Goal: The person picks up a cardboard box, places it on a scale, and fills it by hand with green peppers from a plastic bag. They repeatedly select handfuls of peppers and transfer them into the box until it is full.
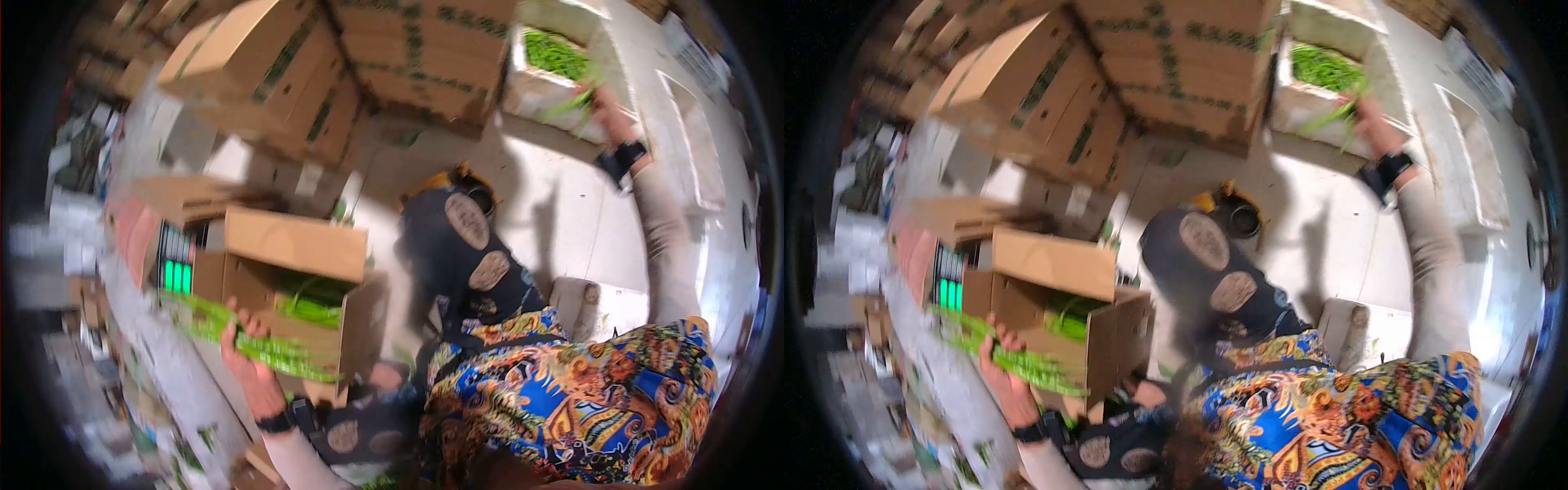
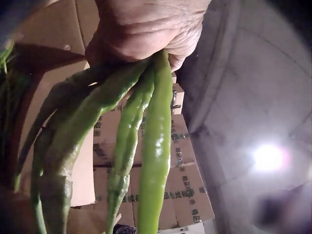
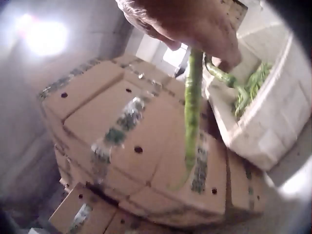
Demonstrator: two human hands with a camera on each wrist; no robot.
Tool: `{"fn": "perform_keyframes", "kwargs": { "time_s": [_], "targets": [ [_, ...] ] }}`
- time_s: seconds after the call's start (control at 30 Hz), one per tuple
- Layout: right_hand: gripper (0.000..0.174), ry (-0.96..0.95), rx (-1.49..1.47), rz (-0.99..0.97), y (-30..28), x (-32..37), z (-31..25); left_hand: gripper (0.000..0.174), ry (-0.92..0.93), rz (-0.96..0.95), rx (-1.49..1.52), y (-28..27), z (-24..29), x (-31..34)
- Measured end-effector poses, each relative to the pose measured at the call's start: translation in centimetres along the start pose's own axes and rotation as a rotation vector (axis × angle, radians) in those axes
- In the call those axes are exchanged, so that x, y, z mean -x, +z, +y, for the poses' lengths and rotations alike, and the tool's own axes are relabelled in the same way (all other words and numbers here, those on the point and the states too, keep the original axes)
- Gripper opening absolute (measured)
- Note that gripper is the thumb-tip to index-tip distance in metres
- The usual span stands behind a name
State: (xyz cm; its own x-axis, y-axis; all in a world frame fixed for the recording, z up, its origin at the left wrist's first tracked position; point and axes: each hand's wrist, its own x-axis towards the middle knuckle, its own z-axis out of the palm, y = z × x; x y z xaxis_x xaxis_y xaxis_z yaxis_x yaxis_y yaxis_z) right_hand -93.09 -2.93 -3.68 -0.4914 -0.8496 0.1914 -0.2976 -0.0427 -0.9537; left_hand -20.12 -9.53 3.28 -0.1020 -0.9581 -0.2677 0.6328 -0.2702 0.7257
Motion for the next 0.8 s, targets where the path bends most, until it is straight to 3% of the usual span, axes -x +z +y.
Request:
{"fn": "perform_keyframes", "kwargs": {
  "time_s": [0.03,0.07,0.1,0.2,0.27,0.37,0.47,0.53,0.67,0.73,0.8],
  "targets": [
    [0.027,-0.275,0.645,0.07,-5.6,-3.8,3.5,0.045,-0.031,-0.033,0.042,-0.1,0.1,0.1],
    [0.049,0.347,0.503,-0.162,-13.7,-10.4,7.3,0.047,-0.052,-0.053,0.079,0.0,0.3,-0.1],
    [0.049,0.349,0.474,-0.257,-10.2,-11.9,6.7,0.05,-0.034,-0.048,0.041,0.0,0.4,-0.2],
    [0.055,0.275,-0.152,-0.043,-0.9,-11.5,1.7,0.048,0.003,-0.133,0.122,0.4,1.0,0.3],
    [0.05,0.092,-0.219,-0.506,9.4,-6.7,-4.1,0.047,0.019,-0.213,0.186,0.8,1.2,0.3],
    [0.045,0.093,-0.123,-0.816,22.5,1.1,-17.3,0.046,0.047,-0.252,0.244,1.8,1.8,0.9],
    [0.042,0.054,-0.1,-1.063,30.5,6.6,-23.9,0.045,0.075,-0.277,0.227,2.2,2.0,1.6],
    [0.044,-0.009,-0.121,-1.299,35.1,8.8,-24.7,0.044,0.093,-0.283,0.252,2.5,2.1,2.0],
    [0.097,0.197,-0.198,-1.435,42.5,14.4,-24.9,0.044,0.14,-0.213,0.165,4.1,1.8,2.8],
    [0.11,0.332,-0.251,-1.53,43.9,16.0,-26.1,0.045,0.191,-0.04,0.013,5.7,1.0,3.1],
    [0.108,0.123,-0.339,-1.445,44.8,17.7,-26.1,0.041,0.216,0.087,-0.109,6.2,-0.2,3.0]
  ]
}}
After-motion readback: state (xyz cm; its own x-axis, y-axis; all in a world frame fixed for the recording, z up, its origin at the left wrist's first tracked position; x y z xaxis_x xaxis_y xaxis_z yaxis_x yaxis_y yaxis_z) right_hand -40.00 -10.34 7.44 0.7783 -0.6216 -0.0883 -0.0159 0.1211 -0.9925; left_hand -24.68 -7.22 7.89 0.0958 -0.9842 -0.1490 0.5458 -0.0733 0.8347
